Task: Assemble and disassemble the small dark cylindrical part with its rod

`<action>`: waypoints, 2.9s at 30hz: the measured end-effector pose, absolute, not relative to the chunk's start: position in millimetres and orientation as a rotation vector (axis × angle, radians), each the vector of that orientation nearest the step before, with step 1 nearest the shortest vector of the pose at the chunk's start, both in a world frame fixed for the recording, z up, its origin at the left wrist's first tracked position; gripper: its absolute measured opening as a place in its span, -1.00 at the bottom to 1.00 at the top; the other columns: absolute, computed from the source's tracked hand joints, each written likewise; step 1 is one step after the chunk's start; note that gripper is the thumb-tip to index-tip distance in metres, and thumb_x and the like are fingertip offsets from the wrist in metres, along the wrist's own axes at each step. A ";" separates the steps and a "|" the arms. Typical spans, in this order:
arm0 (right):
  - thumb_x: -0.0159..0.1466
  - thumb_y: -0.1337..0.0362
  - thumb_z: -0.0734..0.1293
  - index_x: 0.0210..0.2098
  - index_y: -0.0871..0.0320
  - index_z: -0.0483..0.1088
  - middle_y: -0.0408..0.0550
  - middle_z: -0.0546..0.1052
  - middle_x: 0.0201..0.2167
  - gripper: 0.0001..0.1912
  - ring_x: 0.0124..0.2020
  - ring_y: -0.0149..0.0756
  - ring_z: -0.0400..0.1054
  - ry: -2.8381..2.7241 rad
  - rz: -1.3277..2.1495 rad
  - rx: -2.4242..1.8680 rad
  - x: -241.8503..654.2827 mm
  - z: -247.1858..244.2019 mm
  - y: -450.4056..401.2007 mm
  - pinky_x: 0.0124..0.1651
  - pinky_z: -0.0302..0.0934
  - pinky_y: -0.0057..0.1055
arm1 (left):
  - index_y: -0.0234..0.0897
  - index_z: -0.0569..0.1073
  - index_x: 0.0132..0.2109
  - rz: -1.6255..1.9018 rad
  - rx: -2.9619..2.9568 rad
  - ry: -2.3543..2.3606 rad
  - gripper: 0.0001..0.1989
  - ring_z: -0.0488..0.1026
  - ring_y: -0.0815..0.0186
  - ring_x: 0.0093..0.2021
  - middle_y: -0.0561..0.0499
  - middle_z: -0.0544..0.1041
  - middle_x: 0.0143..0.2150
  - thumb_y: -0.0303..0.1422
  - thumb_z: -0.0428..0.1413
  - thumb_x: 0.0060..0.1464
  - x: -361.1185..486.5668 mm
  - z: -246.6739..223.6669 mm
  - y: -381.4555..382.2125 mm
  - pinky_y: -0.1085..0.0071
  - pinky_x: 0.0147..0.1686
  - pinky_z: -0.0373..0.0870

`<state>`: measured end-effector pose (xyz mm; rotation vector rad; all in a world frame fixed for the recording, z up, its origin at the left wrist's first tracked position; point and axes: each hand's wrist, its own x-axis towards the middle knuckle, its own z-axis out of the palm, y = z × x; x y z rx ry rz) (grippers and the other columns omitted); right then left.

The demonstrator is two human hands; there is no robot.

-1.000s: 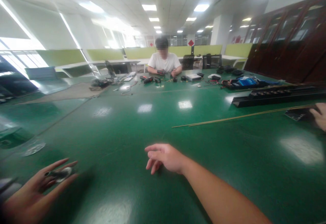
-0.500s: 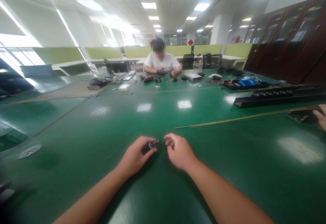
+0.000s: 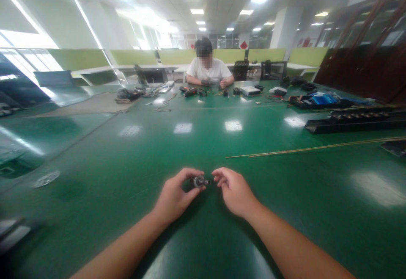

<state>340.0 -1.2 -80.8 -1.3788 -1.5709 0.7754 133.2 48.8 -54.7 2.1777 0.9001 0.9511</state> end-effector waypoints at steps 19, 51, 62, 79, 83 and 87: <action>0.20 0.54 0.19 -0.07 0.15 0.46 -0.05 0.55 -0.25 -0.62 -0.26 -0.32 0.44 -1.585 0.774 -1.392 340.7 -82.8 -1.1 -0.12 0.30 -0.35 | -0.21 0.33 -0.11 1.015 1.814 0.750 -0.75 0.45 0.22 0.13 -0.08 0.50 0.10 -0.41 0.23 0.10 134.9 -61.3 52.4 0.18 0.16 0.37; 0.10 0.43 0.39 -0.10 0.12 0.49 -0.06 0.55 -0.18 -0.65 -0.33 -0.34 0.42 -1.587 0.702 -1.339 332.6 -62.4 -10.6 -0.26 0.32 -0.41 | -0.17 0.52 -0.04 1.015 2.269 0.821 -0.71 0.51 0.24 -0.18 -0.03 0.59 -0.16 -0.33 0.27 0.06 129.5 -55.6 51.8 0.33 -0.16 0.43; 0.11 0.41 0.40 -0.20 0.12 0.50 -0.09 0.55 -0.26 -0.75 -0.24 -0.29 0.44 -1.616 0.680 -1.350 331.4 -60.8 -10.9 -0.23 0.30 -0.43 | -0.18 0.53 -0.11 0.996 2.258 0.767 -0.75 0.51 0.26 -0.19 -0.01 0.59 -0.18 -0.34 0.30 0.02 131.5 -53.5 48.8 0.35 -0.14 0.41; 0.14 0.38 0.41 -0.27 0.11 0.56 -0.07 0.58 -0.30 -0.85 -0.27 -0.28 0.46 -1.644 0.661 -1.296 331.5 -59.9 -11.3 -0.21 0.32 -0.41 | -0.19 0.54 -0.12 0.996 2.289 0.749 -0.79 0.52 0.23 -0.19 -0.05 0.59 -0.18 -0.34 0.27 0.05 133.3 -51.3 45.9 0.32 -0.15 0.45; 0.12 0.39 0.42 -0.28 0.12 0.56 -0.08 0.58 -0.31 -0.84 -0.27 -0.28 0.46 -1.640 0.663 -1.322 331.4 -59.4 -10.8 -0.20 0.31 -0.41 | -0.19 0.55 -0.12 0.990 2.292 0.764 -0.78 0.52 0.23 -0.19 -0.05 0.59 -0.18 -0.33 0.27 0.05 133.1 -51.7 45.8 0.32 -0.16 0.46; 0.11 0.40 0.42 -0.30 0.12 0.55 -0.09 0.58 -0.33 -0.85 -0.29 -0.29 0.45 -1.628 0.673 -1.335 331.5 -58.2 -10.4 -0.23 0.30 -0.43 | -0.18 0.54 -0.12 0.989 2.292 0.762 -0.78 0.52 0.24 -0.18 -0.03 0.59 -0.18 -0.34 0.28 0.04 133.0 -52.3 45.9 0.33 -0.15 0.45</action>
